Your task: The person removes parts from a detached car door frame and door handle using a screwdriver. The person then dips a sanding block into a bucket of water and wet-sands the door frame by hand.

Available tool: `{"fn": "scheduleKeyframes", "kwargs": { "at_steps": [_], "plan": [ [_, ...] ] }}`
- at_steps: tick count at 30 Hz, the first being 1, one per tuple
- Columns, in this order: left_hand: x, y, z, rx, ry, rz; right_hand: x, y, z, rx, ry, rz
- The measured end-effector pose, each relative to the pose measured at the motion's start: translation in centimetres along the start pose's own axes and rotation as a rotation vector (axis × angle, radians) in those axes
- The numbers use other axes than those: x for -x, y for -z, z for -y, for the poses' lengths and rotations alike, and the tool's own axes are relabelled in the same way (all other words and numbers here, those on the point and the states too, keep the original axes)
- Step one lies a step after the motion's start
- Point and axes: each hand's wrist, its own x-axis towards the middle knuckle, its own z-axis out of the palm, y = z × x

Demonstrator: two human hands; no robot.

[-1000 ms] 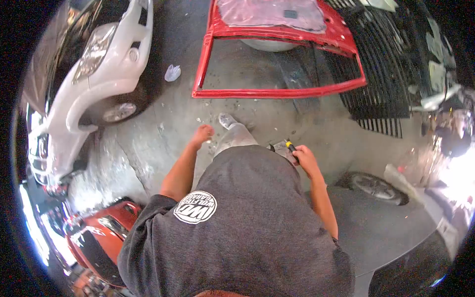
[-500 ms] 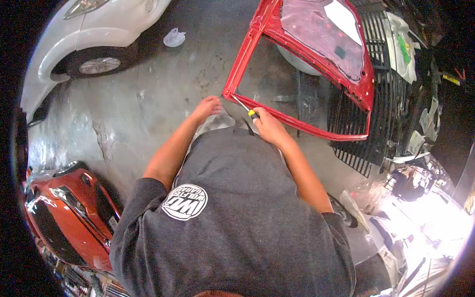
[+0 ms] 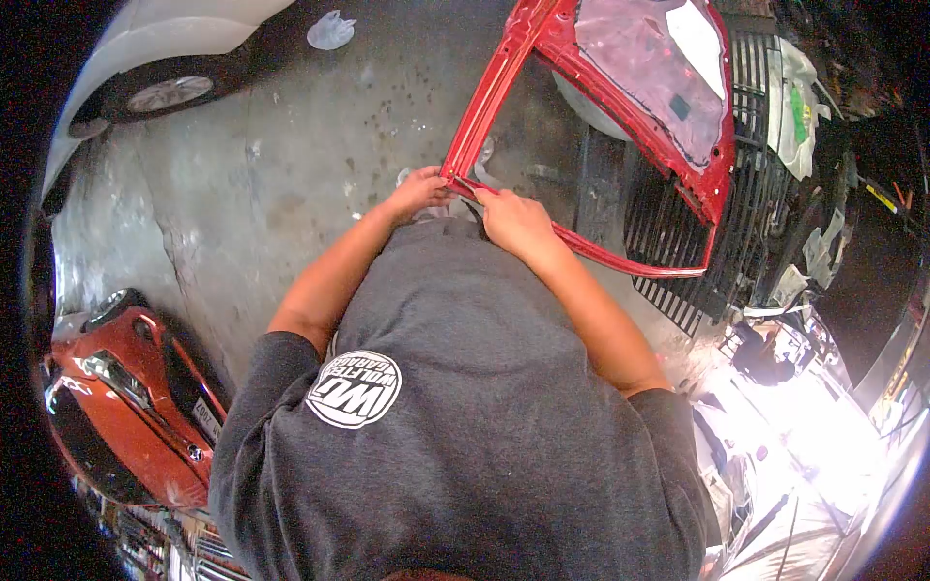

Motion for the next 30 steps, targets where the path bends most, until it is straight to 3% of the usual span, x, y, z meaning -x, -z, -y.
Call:
{"fn": "scheduleKeyframes", "kwargs": {
  "at_steps": [5,30],
  "plan": [
    [-0.1,-0.3,-0.2,0.096,0.060,-0.029,-1.2,1.0,-0.4,0.188,0.117,-0.014],
    [-2.0,-0.5,-0.6,-0.110,0.098,-0.150,-2.9,3.1,-3.0,0.221,0.268,0.036]
  ]
}}
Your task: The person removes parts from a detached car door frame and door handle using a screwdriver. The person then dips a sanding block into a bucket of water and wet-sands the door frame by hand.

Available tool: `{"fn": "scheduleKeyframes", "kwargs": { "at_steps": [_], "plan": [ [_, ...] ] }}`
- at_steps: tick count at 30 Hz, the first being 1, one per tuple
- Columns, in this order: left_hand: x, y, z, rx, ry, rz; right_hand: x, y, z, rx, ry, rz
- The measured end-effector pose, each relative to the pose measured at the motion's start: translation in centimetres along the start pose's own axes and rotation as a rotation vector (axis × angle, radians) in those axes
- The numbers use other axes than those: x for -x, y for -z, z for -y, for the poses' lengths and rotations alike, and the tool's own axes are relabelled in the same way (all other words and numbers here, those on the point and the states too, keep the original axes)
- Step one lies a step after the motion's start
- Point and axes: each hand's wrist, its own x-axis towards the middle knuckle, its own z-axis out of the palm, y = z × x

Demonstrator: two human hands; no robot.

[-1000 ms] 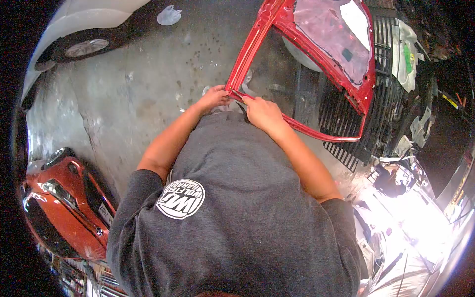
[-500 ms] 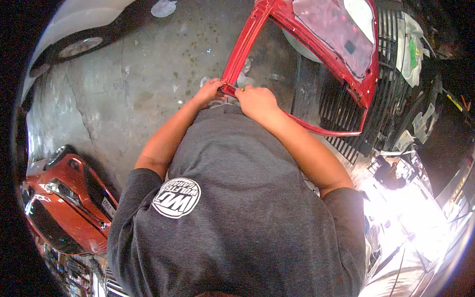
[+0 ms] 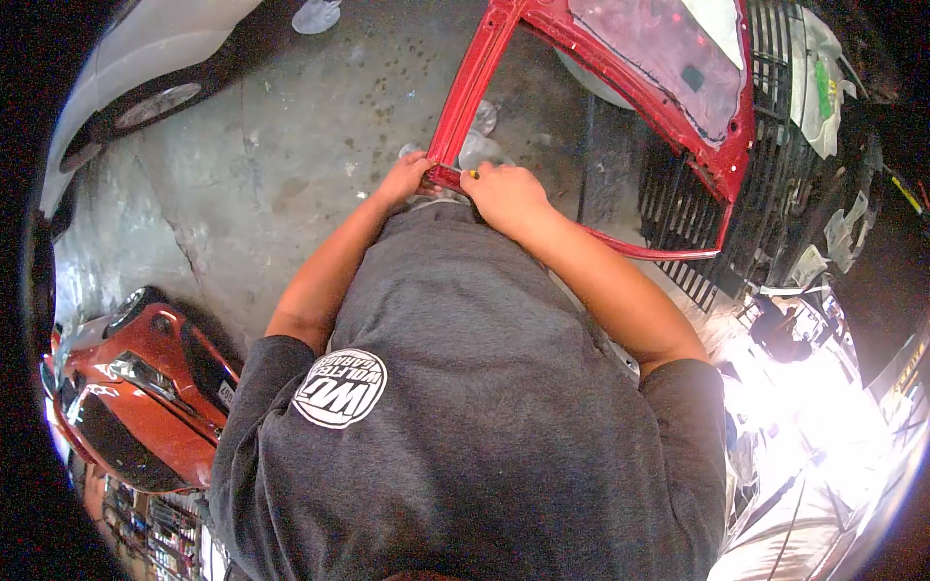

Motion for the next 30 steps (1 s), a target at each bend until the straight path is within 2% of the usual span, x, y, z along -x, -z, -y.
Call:
{"fn": "scheduleKeyframes", "kwargs": {
  "at_steps": [2,11,14,19,25,30],
  "plan": [
    [0.1,-0.1,-0.3,0.001,0.011,0.000,-0.1,0.7,-0.1,-0.013,-0.002,0.032],
    [0.5,0.0,-0.9,0.010,0.052,0.025,-0.2,0.5,-1.3,-0.038,0.091,-0.083],
    [0.7,-0.1,-1.3,-0.005,0.057,0.021,-0.9,0.8,-1.5,-0.013,0.087,0.000],
    [0.6,0.0,-1.5,-0.021,0.077,0.045,-0.9,0.7,-1.6,-0.023,0.082,-0.011],
    [1.0,-0.6,-1.4,-0.206,-0.021,0.026,-1.0,0.5,-1.6,-0.027,0.079,0.007],
    [0.8,-0.5,-1.1,-0.103,0.053,-0.006,-1.2,0.3,-3.3,-0.012,0.171,-0.012]
  ]
}}
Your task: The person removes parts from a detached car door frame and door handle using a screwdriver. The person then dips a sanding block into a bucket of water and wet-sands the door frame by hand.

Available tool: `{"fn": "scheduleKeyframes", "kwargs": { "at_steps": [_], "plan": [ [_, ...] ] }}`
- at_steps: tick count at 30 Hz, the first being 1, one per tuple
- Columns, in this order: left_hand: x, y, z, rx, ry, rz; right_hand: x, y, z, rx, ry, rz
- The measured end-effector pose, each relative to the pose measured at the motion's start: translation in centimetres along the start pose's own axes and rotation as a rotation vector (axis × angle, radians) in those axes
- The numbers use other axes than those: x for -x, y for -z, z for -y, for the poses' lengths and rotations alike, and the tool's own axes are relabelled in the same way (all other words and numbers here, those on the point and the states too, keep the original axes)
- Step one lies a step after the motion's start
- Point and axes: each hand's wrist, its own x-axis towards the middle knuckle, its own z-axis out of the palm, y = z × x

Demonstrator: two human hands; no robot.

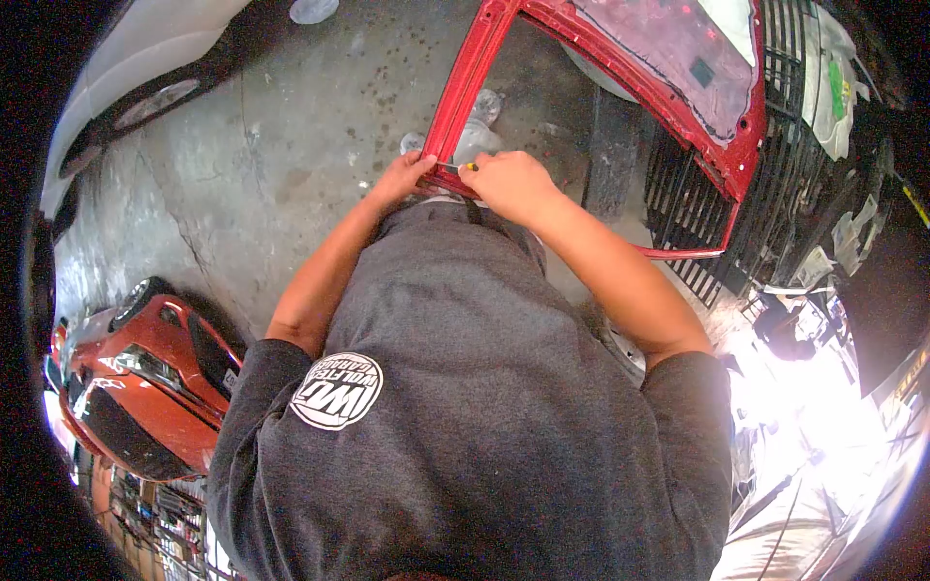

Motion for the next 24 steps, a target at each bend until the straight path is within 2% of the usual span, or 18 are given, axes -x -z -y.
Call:
{"fn": "scheduleKeyframes", "kwargs": {
  "at_steps": [4,8,11,14,17,20,24],
  "plan": [
    [-0.3,0.7,-0.1,0.071,0.041,0.022,-0.4,-0.3,-0.8,-0.091,-0.016,0.037],
    [0.6,0.6,-0.3,0.083,-0.005,0.051,-0.1,0.5,-0.1,-0.122,-0.094,0.038],
    [1.4,0.5,-0.8,0.111,0.015,0.057,1.4,2.9,0.7,-0.147,-0.206,0.090],
    [1.0,0.4,-0.8,0.153,0.028,0.083,3.0,2.5,0.4,-0.226,-0.318,-0.009],
    [1.0,0.5,-1.4,0.236,0.054,0.112,3.7,2.5,1.0,-0.327,-0.422,0.037],
    [0.5,0.6,-0.8,0.249,0.038,0.132,4.5,-0.1,1.8,-0.525,-0.476,-0.115],
    [1.0,0.2,-1.7,0.227,0.023,0.110,4.7,-3.5,2.2,-0.641,-0.438,-0.101]
  ]
}}
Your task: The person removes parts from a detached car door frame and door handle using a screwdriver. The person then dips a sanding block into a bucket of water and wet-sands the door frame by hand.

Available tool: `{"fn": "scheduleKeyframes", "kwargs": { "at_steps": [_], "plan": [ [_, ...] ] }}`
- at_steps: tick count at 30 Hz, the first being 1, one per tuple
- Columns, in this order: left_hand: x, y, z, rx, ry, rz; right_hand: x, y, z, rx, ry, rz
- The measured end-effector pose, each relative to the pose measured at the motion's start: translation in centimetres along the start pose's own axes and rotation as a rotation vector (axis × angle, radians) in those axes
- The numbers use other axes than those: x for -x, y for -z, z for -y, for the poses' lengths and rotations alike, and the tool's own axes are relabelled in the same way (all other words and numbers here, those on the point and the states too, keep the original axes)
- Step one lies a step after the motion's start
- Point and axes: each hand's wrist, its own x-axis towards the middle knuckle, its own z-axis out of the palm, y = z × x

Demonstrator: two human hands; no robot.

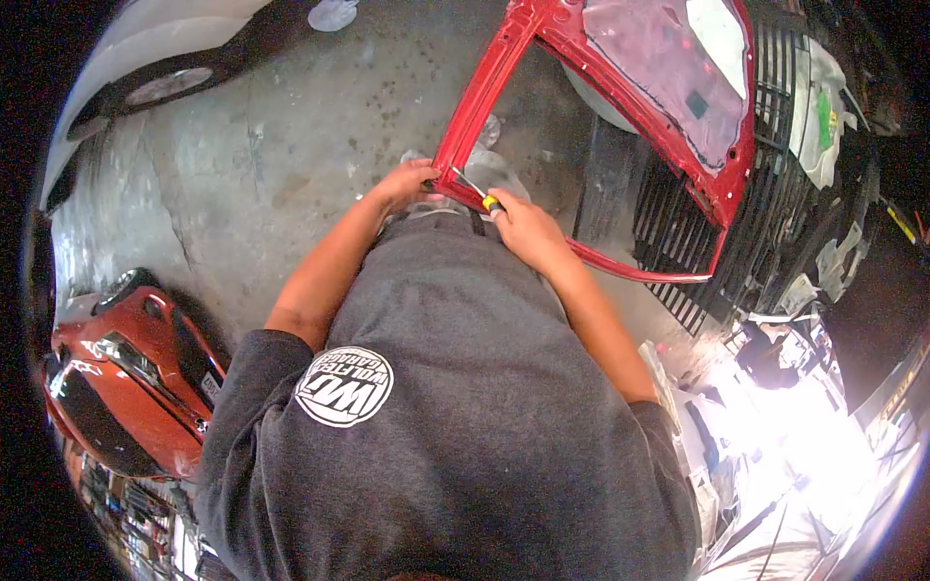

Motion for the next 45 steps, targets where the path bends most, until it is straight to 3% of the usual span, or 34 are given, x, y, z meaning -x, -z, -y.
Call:
{"fn": "scheduleKeyframes", "kwargs": {
  "at_steps": [2,5,9,12,16,18,19,22,25,26,28,32,35,39,42,43,45],
  "plan": [
    [0.4,0.2,0.4,0.045,0.026,0.018,0.2,-0.1,1.1,-0.014,-0.064,0.076],
    [-0.1,1.1,1.2,0.150,0.041,0.058,-0.1,-0.2,1.1,-0.107,-0.058,-0.003],
    [1.0,1.7,2.6,0.127,-0.021,0.067,-0.3,0.3,2.3,-0.221,-0.214,-0.004],
    [1.6,1.9,3.4,0.119,-0.077,0.098,-0.4,-0.1,3.1,-0.133,-0.331,0.103],
    [2.1,1.4,3.8,0.082,-0.120,0.084,-0.2,-1.9,3.6,0.004,-0.061,-0.034],
    [1.6,1.4,4.5,0.039,-0.210,0.022,-0.4,-2.2,3.9,0.079,0.151,-0.098],
    [1.3,1.4,4.8,0.016,-0.255,-0.010,-0.3,-1.8,4.7,0.065,0.124,-0.102],
    [1.1,0.7,4.9,-0.529,-0.844,-0.407,-0.5,0.2,7.3,0.044,0.097,-0.104],
    [2.7,0.2,2.8,-0.743,-0.994,-0.445,-2.0,1.5,8.5,0.022,0.171,-0.121],
    [2.7,0.4,2.6,-0.810,-0.971,-0.440,-3.0,1.5,7.8,-0.097,0.040,-0.075],
    [2.0,0.8,1.9,-0.941,-0.925,-0.429,-4.4,2.9,9.6,-0.510,-0.025,0.022],
    [2.6,0.5,1.3,-0.908,-1.091,-0.445,-7.2,2.0,10.9,-0.748,0.263,0.056],
    [1.6,1.0,1.5,-0.972,-1.146,-0.502,-9.2,3.4,10.5,-0.833,0.006,0.489],
    [2.2,1.0,1.2,-1.172,-1.195,-0.473,-12.1,2.7,10.5,-0.657,-0.305,0.551],
    [3.0,0.3,0.9,-1.324,-1.080,-0.487,-15.4,1.3,8.9,-0.406,-0.284,0.823],
    [3.4,-0.2,1.0,-1.360,-1.014,-0.497,-15.9,1.2,9.5,-0.197,-0.333,0.812],
    [3.1,-0.9,1.6,-1.109,-1.031,-0.676,-16.6,0.4,8.7,0.033,-0.225,0.830]
  ]
}}
